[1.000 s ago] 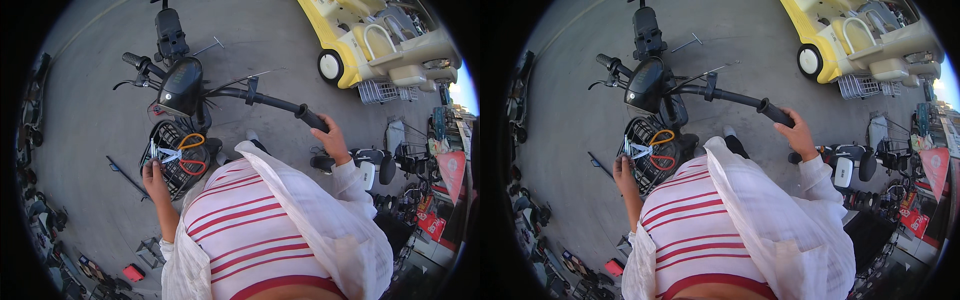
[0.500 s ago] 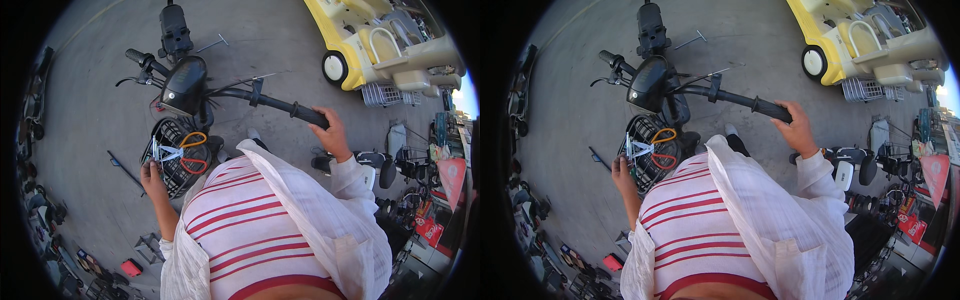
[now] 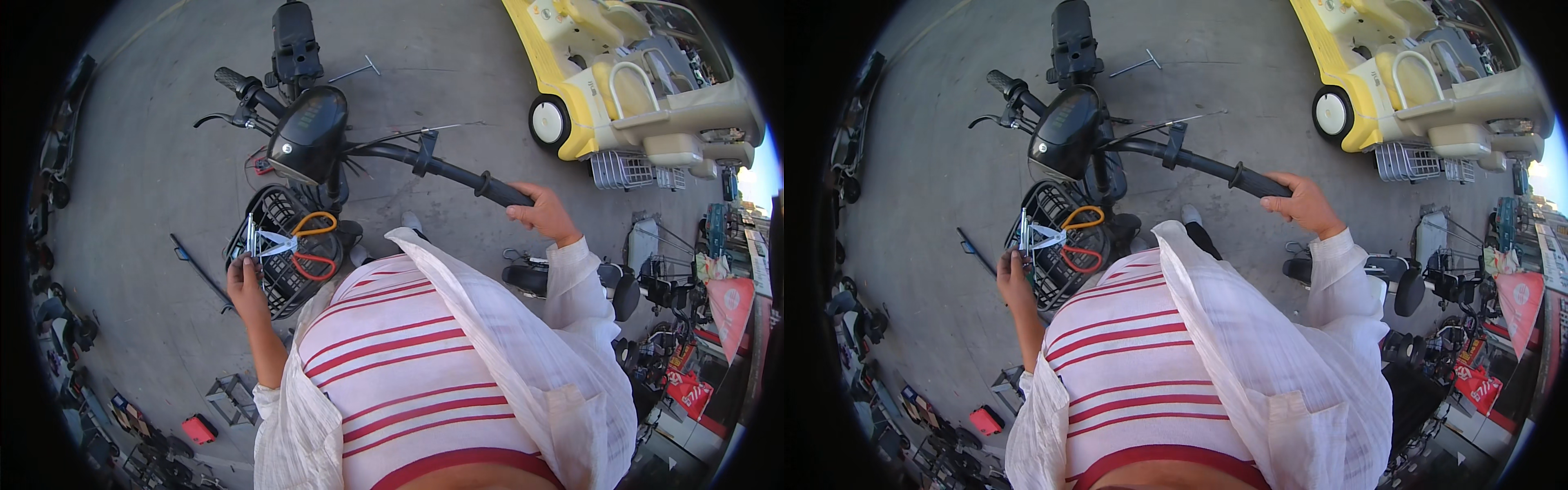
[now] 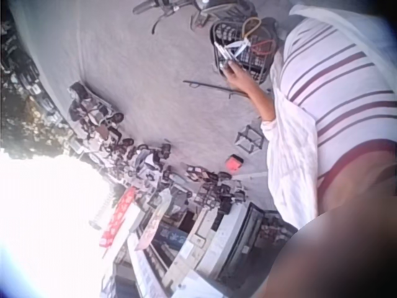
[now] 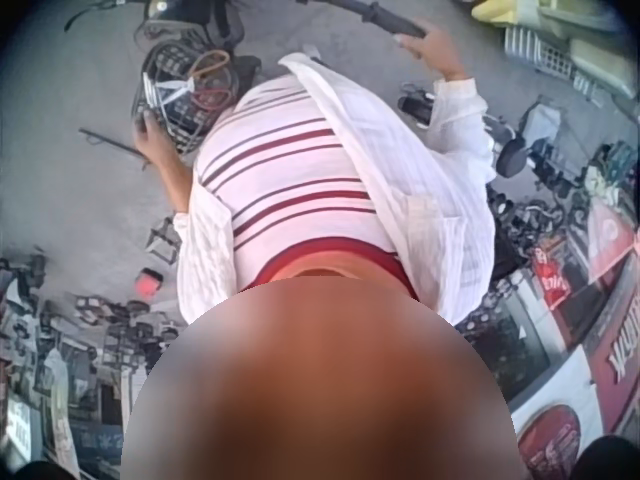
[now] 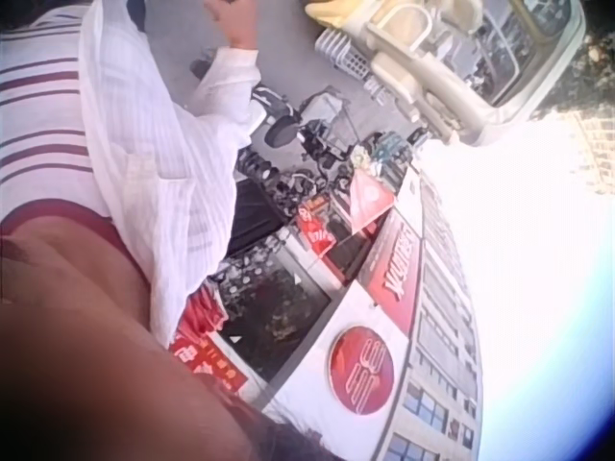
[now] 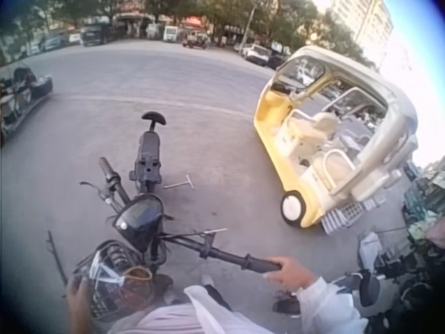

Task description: The person uses pliers and a screwdriver to remove a zip tie and disassemble the handlebar assembly of a black electric scooter. They then place the tools and removed parts into the front basket and walk toward a nearby shop entrance.

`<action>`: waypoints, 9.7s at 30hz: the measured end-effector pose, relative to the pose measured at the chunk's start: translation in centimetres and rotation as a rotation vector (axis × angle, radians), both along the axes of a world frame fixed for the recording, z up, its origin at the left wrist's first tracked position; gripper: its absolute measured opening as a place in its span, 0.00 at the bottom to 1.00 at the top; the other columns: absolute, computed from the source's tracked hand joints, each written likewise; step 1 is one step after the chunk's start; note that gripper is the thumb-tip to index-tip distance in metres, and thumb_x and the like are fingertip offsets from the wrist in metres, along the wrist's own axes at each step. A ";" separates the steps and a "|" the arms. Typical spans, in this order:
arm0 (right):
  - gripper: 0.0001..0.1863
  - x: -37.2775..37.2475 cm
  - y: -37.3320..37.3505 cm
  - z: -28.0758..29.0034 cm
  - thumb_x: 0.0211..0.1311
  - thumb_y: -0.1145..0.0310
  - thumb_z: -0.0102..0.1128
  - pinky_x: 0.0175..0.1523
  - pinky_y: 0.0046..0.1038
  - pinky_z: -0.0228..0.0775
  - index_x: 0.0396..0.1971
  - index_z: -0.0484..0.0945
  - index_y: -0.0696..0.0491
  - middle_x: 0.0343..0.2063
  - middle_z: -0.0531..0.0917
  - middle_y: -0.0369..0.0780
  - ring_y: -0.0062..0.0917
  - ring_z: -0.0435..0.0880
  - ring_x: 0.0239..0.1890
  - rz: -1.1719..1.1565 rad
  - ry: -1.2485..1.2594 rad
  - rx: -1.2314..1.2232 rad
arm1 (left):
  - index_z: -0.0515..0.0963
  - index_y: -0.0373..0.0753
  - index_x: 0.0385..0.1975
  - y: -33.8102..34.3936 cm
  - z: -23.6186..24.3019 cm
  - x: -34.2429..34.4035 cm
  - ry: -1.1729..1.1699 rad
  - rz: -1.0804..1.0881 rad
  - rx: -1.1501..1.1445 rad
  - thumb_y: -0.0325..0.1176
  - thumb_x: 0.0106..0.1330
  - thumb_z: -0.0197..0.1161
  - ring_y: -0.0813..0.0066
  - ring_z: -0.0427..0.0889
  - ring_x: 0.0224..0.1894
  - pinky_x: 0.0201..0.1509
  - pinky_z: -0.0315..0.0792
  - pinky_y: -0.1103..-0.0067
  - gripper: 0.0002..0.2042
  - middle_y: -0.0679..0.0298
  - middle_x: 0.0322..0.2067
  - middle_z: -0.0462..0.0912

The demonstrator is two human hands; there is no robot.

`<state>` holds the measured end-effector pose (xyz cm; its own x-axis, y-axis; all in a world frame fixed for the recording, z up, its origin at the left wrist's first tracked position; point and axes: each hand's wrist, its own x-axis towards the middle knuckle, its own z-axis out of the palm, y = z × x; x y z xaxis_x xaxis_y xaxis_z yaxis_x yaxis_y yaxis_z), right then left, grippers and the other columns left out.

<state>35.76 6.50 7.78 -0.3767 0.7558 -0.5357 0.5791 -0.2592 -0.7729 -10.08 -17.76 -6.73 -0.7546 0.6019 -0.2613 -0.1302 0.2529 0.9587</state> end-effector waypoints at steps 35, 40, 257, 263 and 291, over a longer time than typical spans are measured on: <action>0.30 1.7 -3.3 -14.1 0.66 0.39 0.43 0.24 0.17 0.60 0.46 0.76 0.52 0.29 0.79 0.32 0.18 0.74 0.28 -0.484 0.401 -0.598 | 0.75 0.38 0.45 -2.4 -7.0 -5.7 0.605 -0.403 -0.873 0.54 0.49 0.69 0.51 0.78 0.48 0.48 0.74 0.62 0.30 0.50 0.45 0.77; 0.27 0.9 -4.4 -14.2 0.68 0.42 0.44 0.25 0.17 0.61 0.45 0.76 0.51 0.29 0.78 0.32 0.18 0.74 0.28 -0.470 0.348 -0.586 | 0.76 0.38 0.42 -1.9 -6.4 -5.7 0.572 -0.410 -0.941 0.54 0.48 0.70 0.52 0.79 0.46 0.47 0.74 0.62 0.28 0.52 0.44 0.78; 0.25 -34.4 -13.2 -20.1 0.48 0.72 0.65 0.51 0.37 0.73 0.50 0.72 0.57 0.41 0.81 0.52 0.45 0.80 0.45 0.618 -0.638 0.225 | 0.51 0.33 0.65 -14.4 -11.4 -9.8 -0.736 -0.122 -0.427 0.33 0.68 0.53 0.57 0.78 0.48 0.52 0.74 0.65 0.29 0.53 0.53 0.71; 0.18 -33.9 -12.5 -18.1 0.49 0.72 0.64 0.49 0.36 0.73 0.43 0.77 0.56 0.37 0.82 0.51 0.43 0.82 0.42 0.545 -0.478 0.213 | 0.62 0.39 0.58 -13.8 -12.2 -10.9 -0.772 -0.163 -0.382 0.41 0.67 0.55 0.68 0.81 0.32 0.34 0.74 0.74 0.23 0.60 0.46 0.76; 0.15 -21.1 -21.5 -8.2 0.51 0.65 0.66 0.37 0.26 0.71 0.36 0.79 0.60 0.25 0.81 0.38 0.19 0.78 0.27 0.017 -0.693 -0.331 | 0.73 0.41 0.49 5.5 -26.8 -5.4 0.238 -0.684 -0.725 0.36 0.63 0.54 0.44 0.78 0.46 0.51 0.72 0.59 0.15 0.41 0.43 0.77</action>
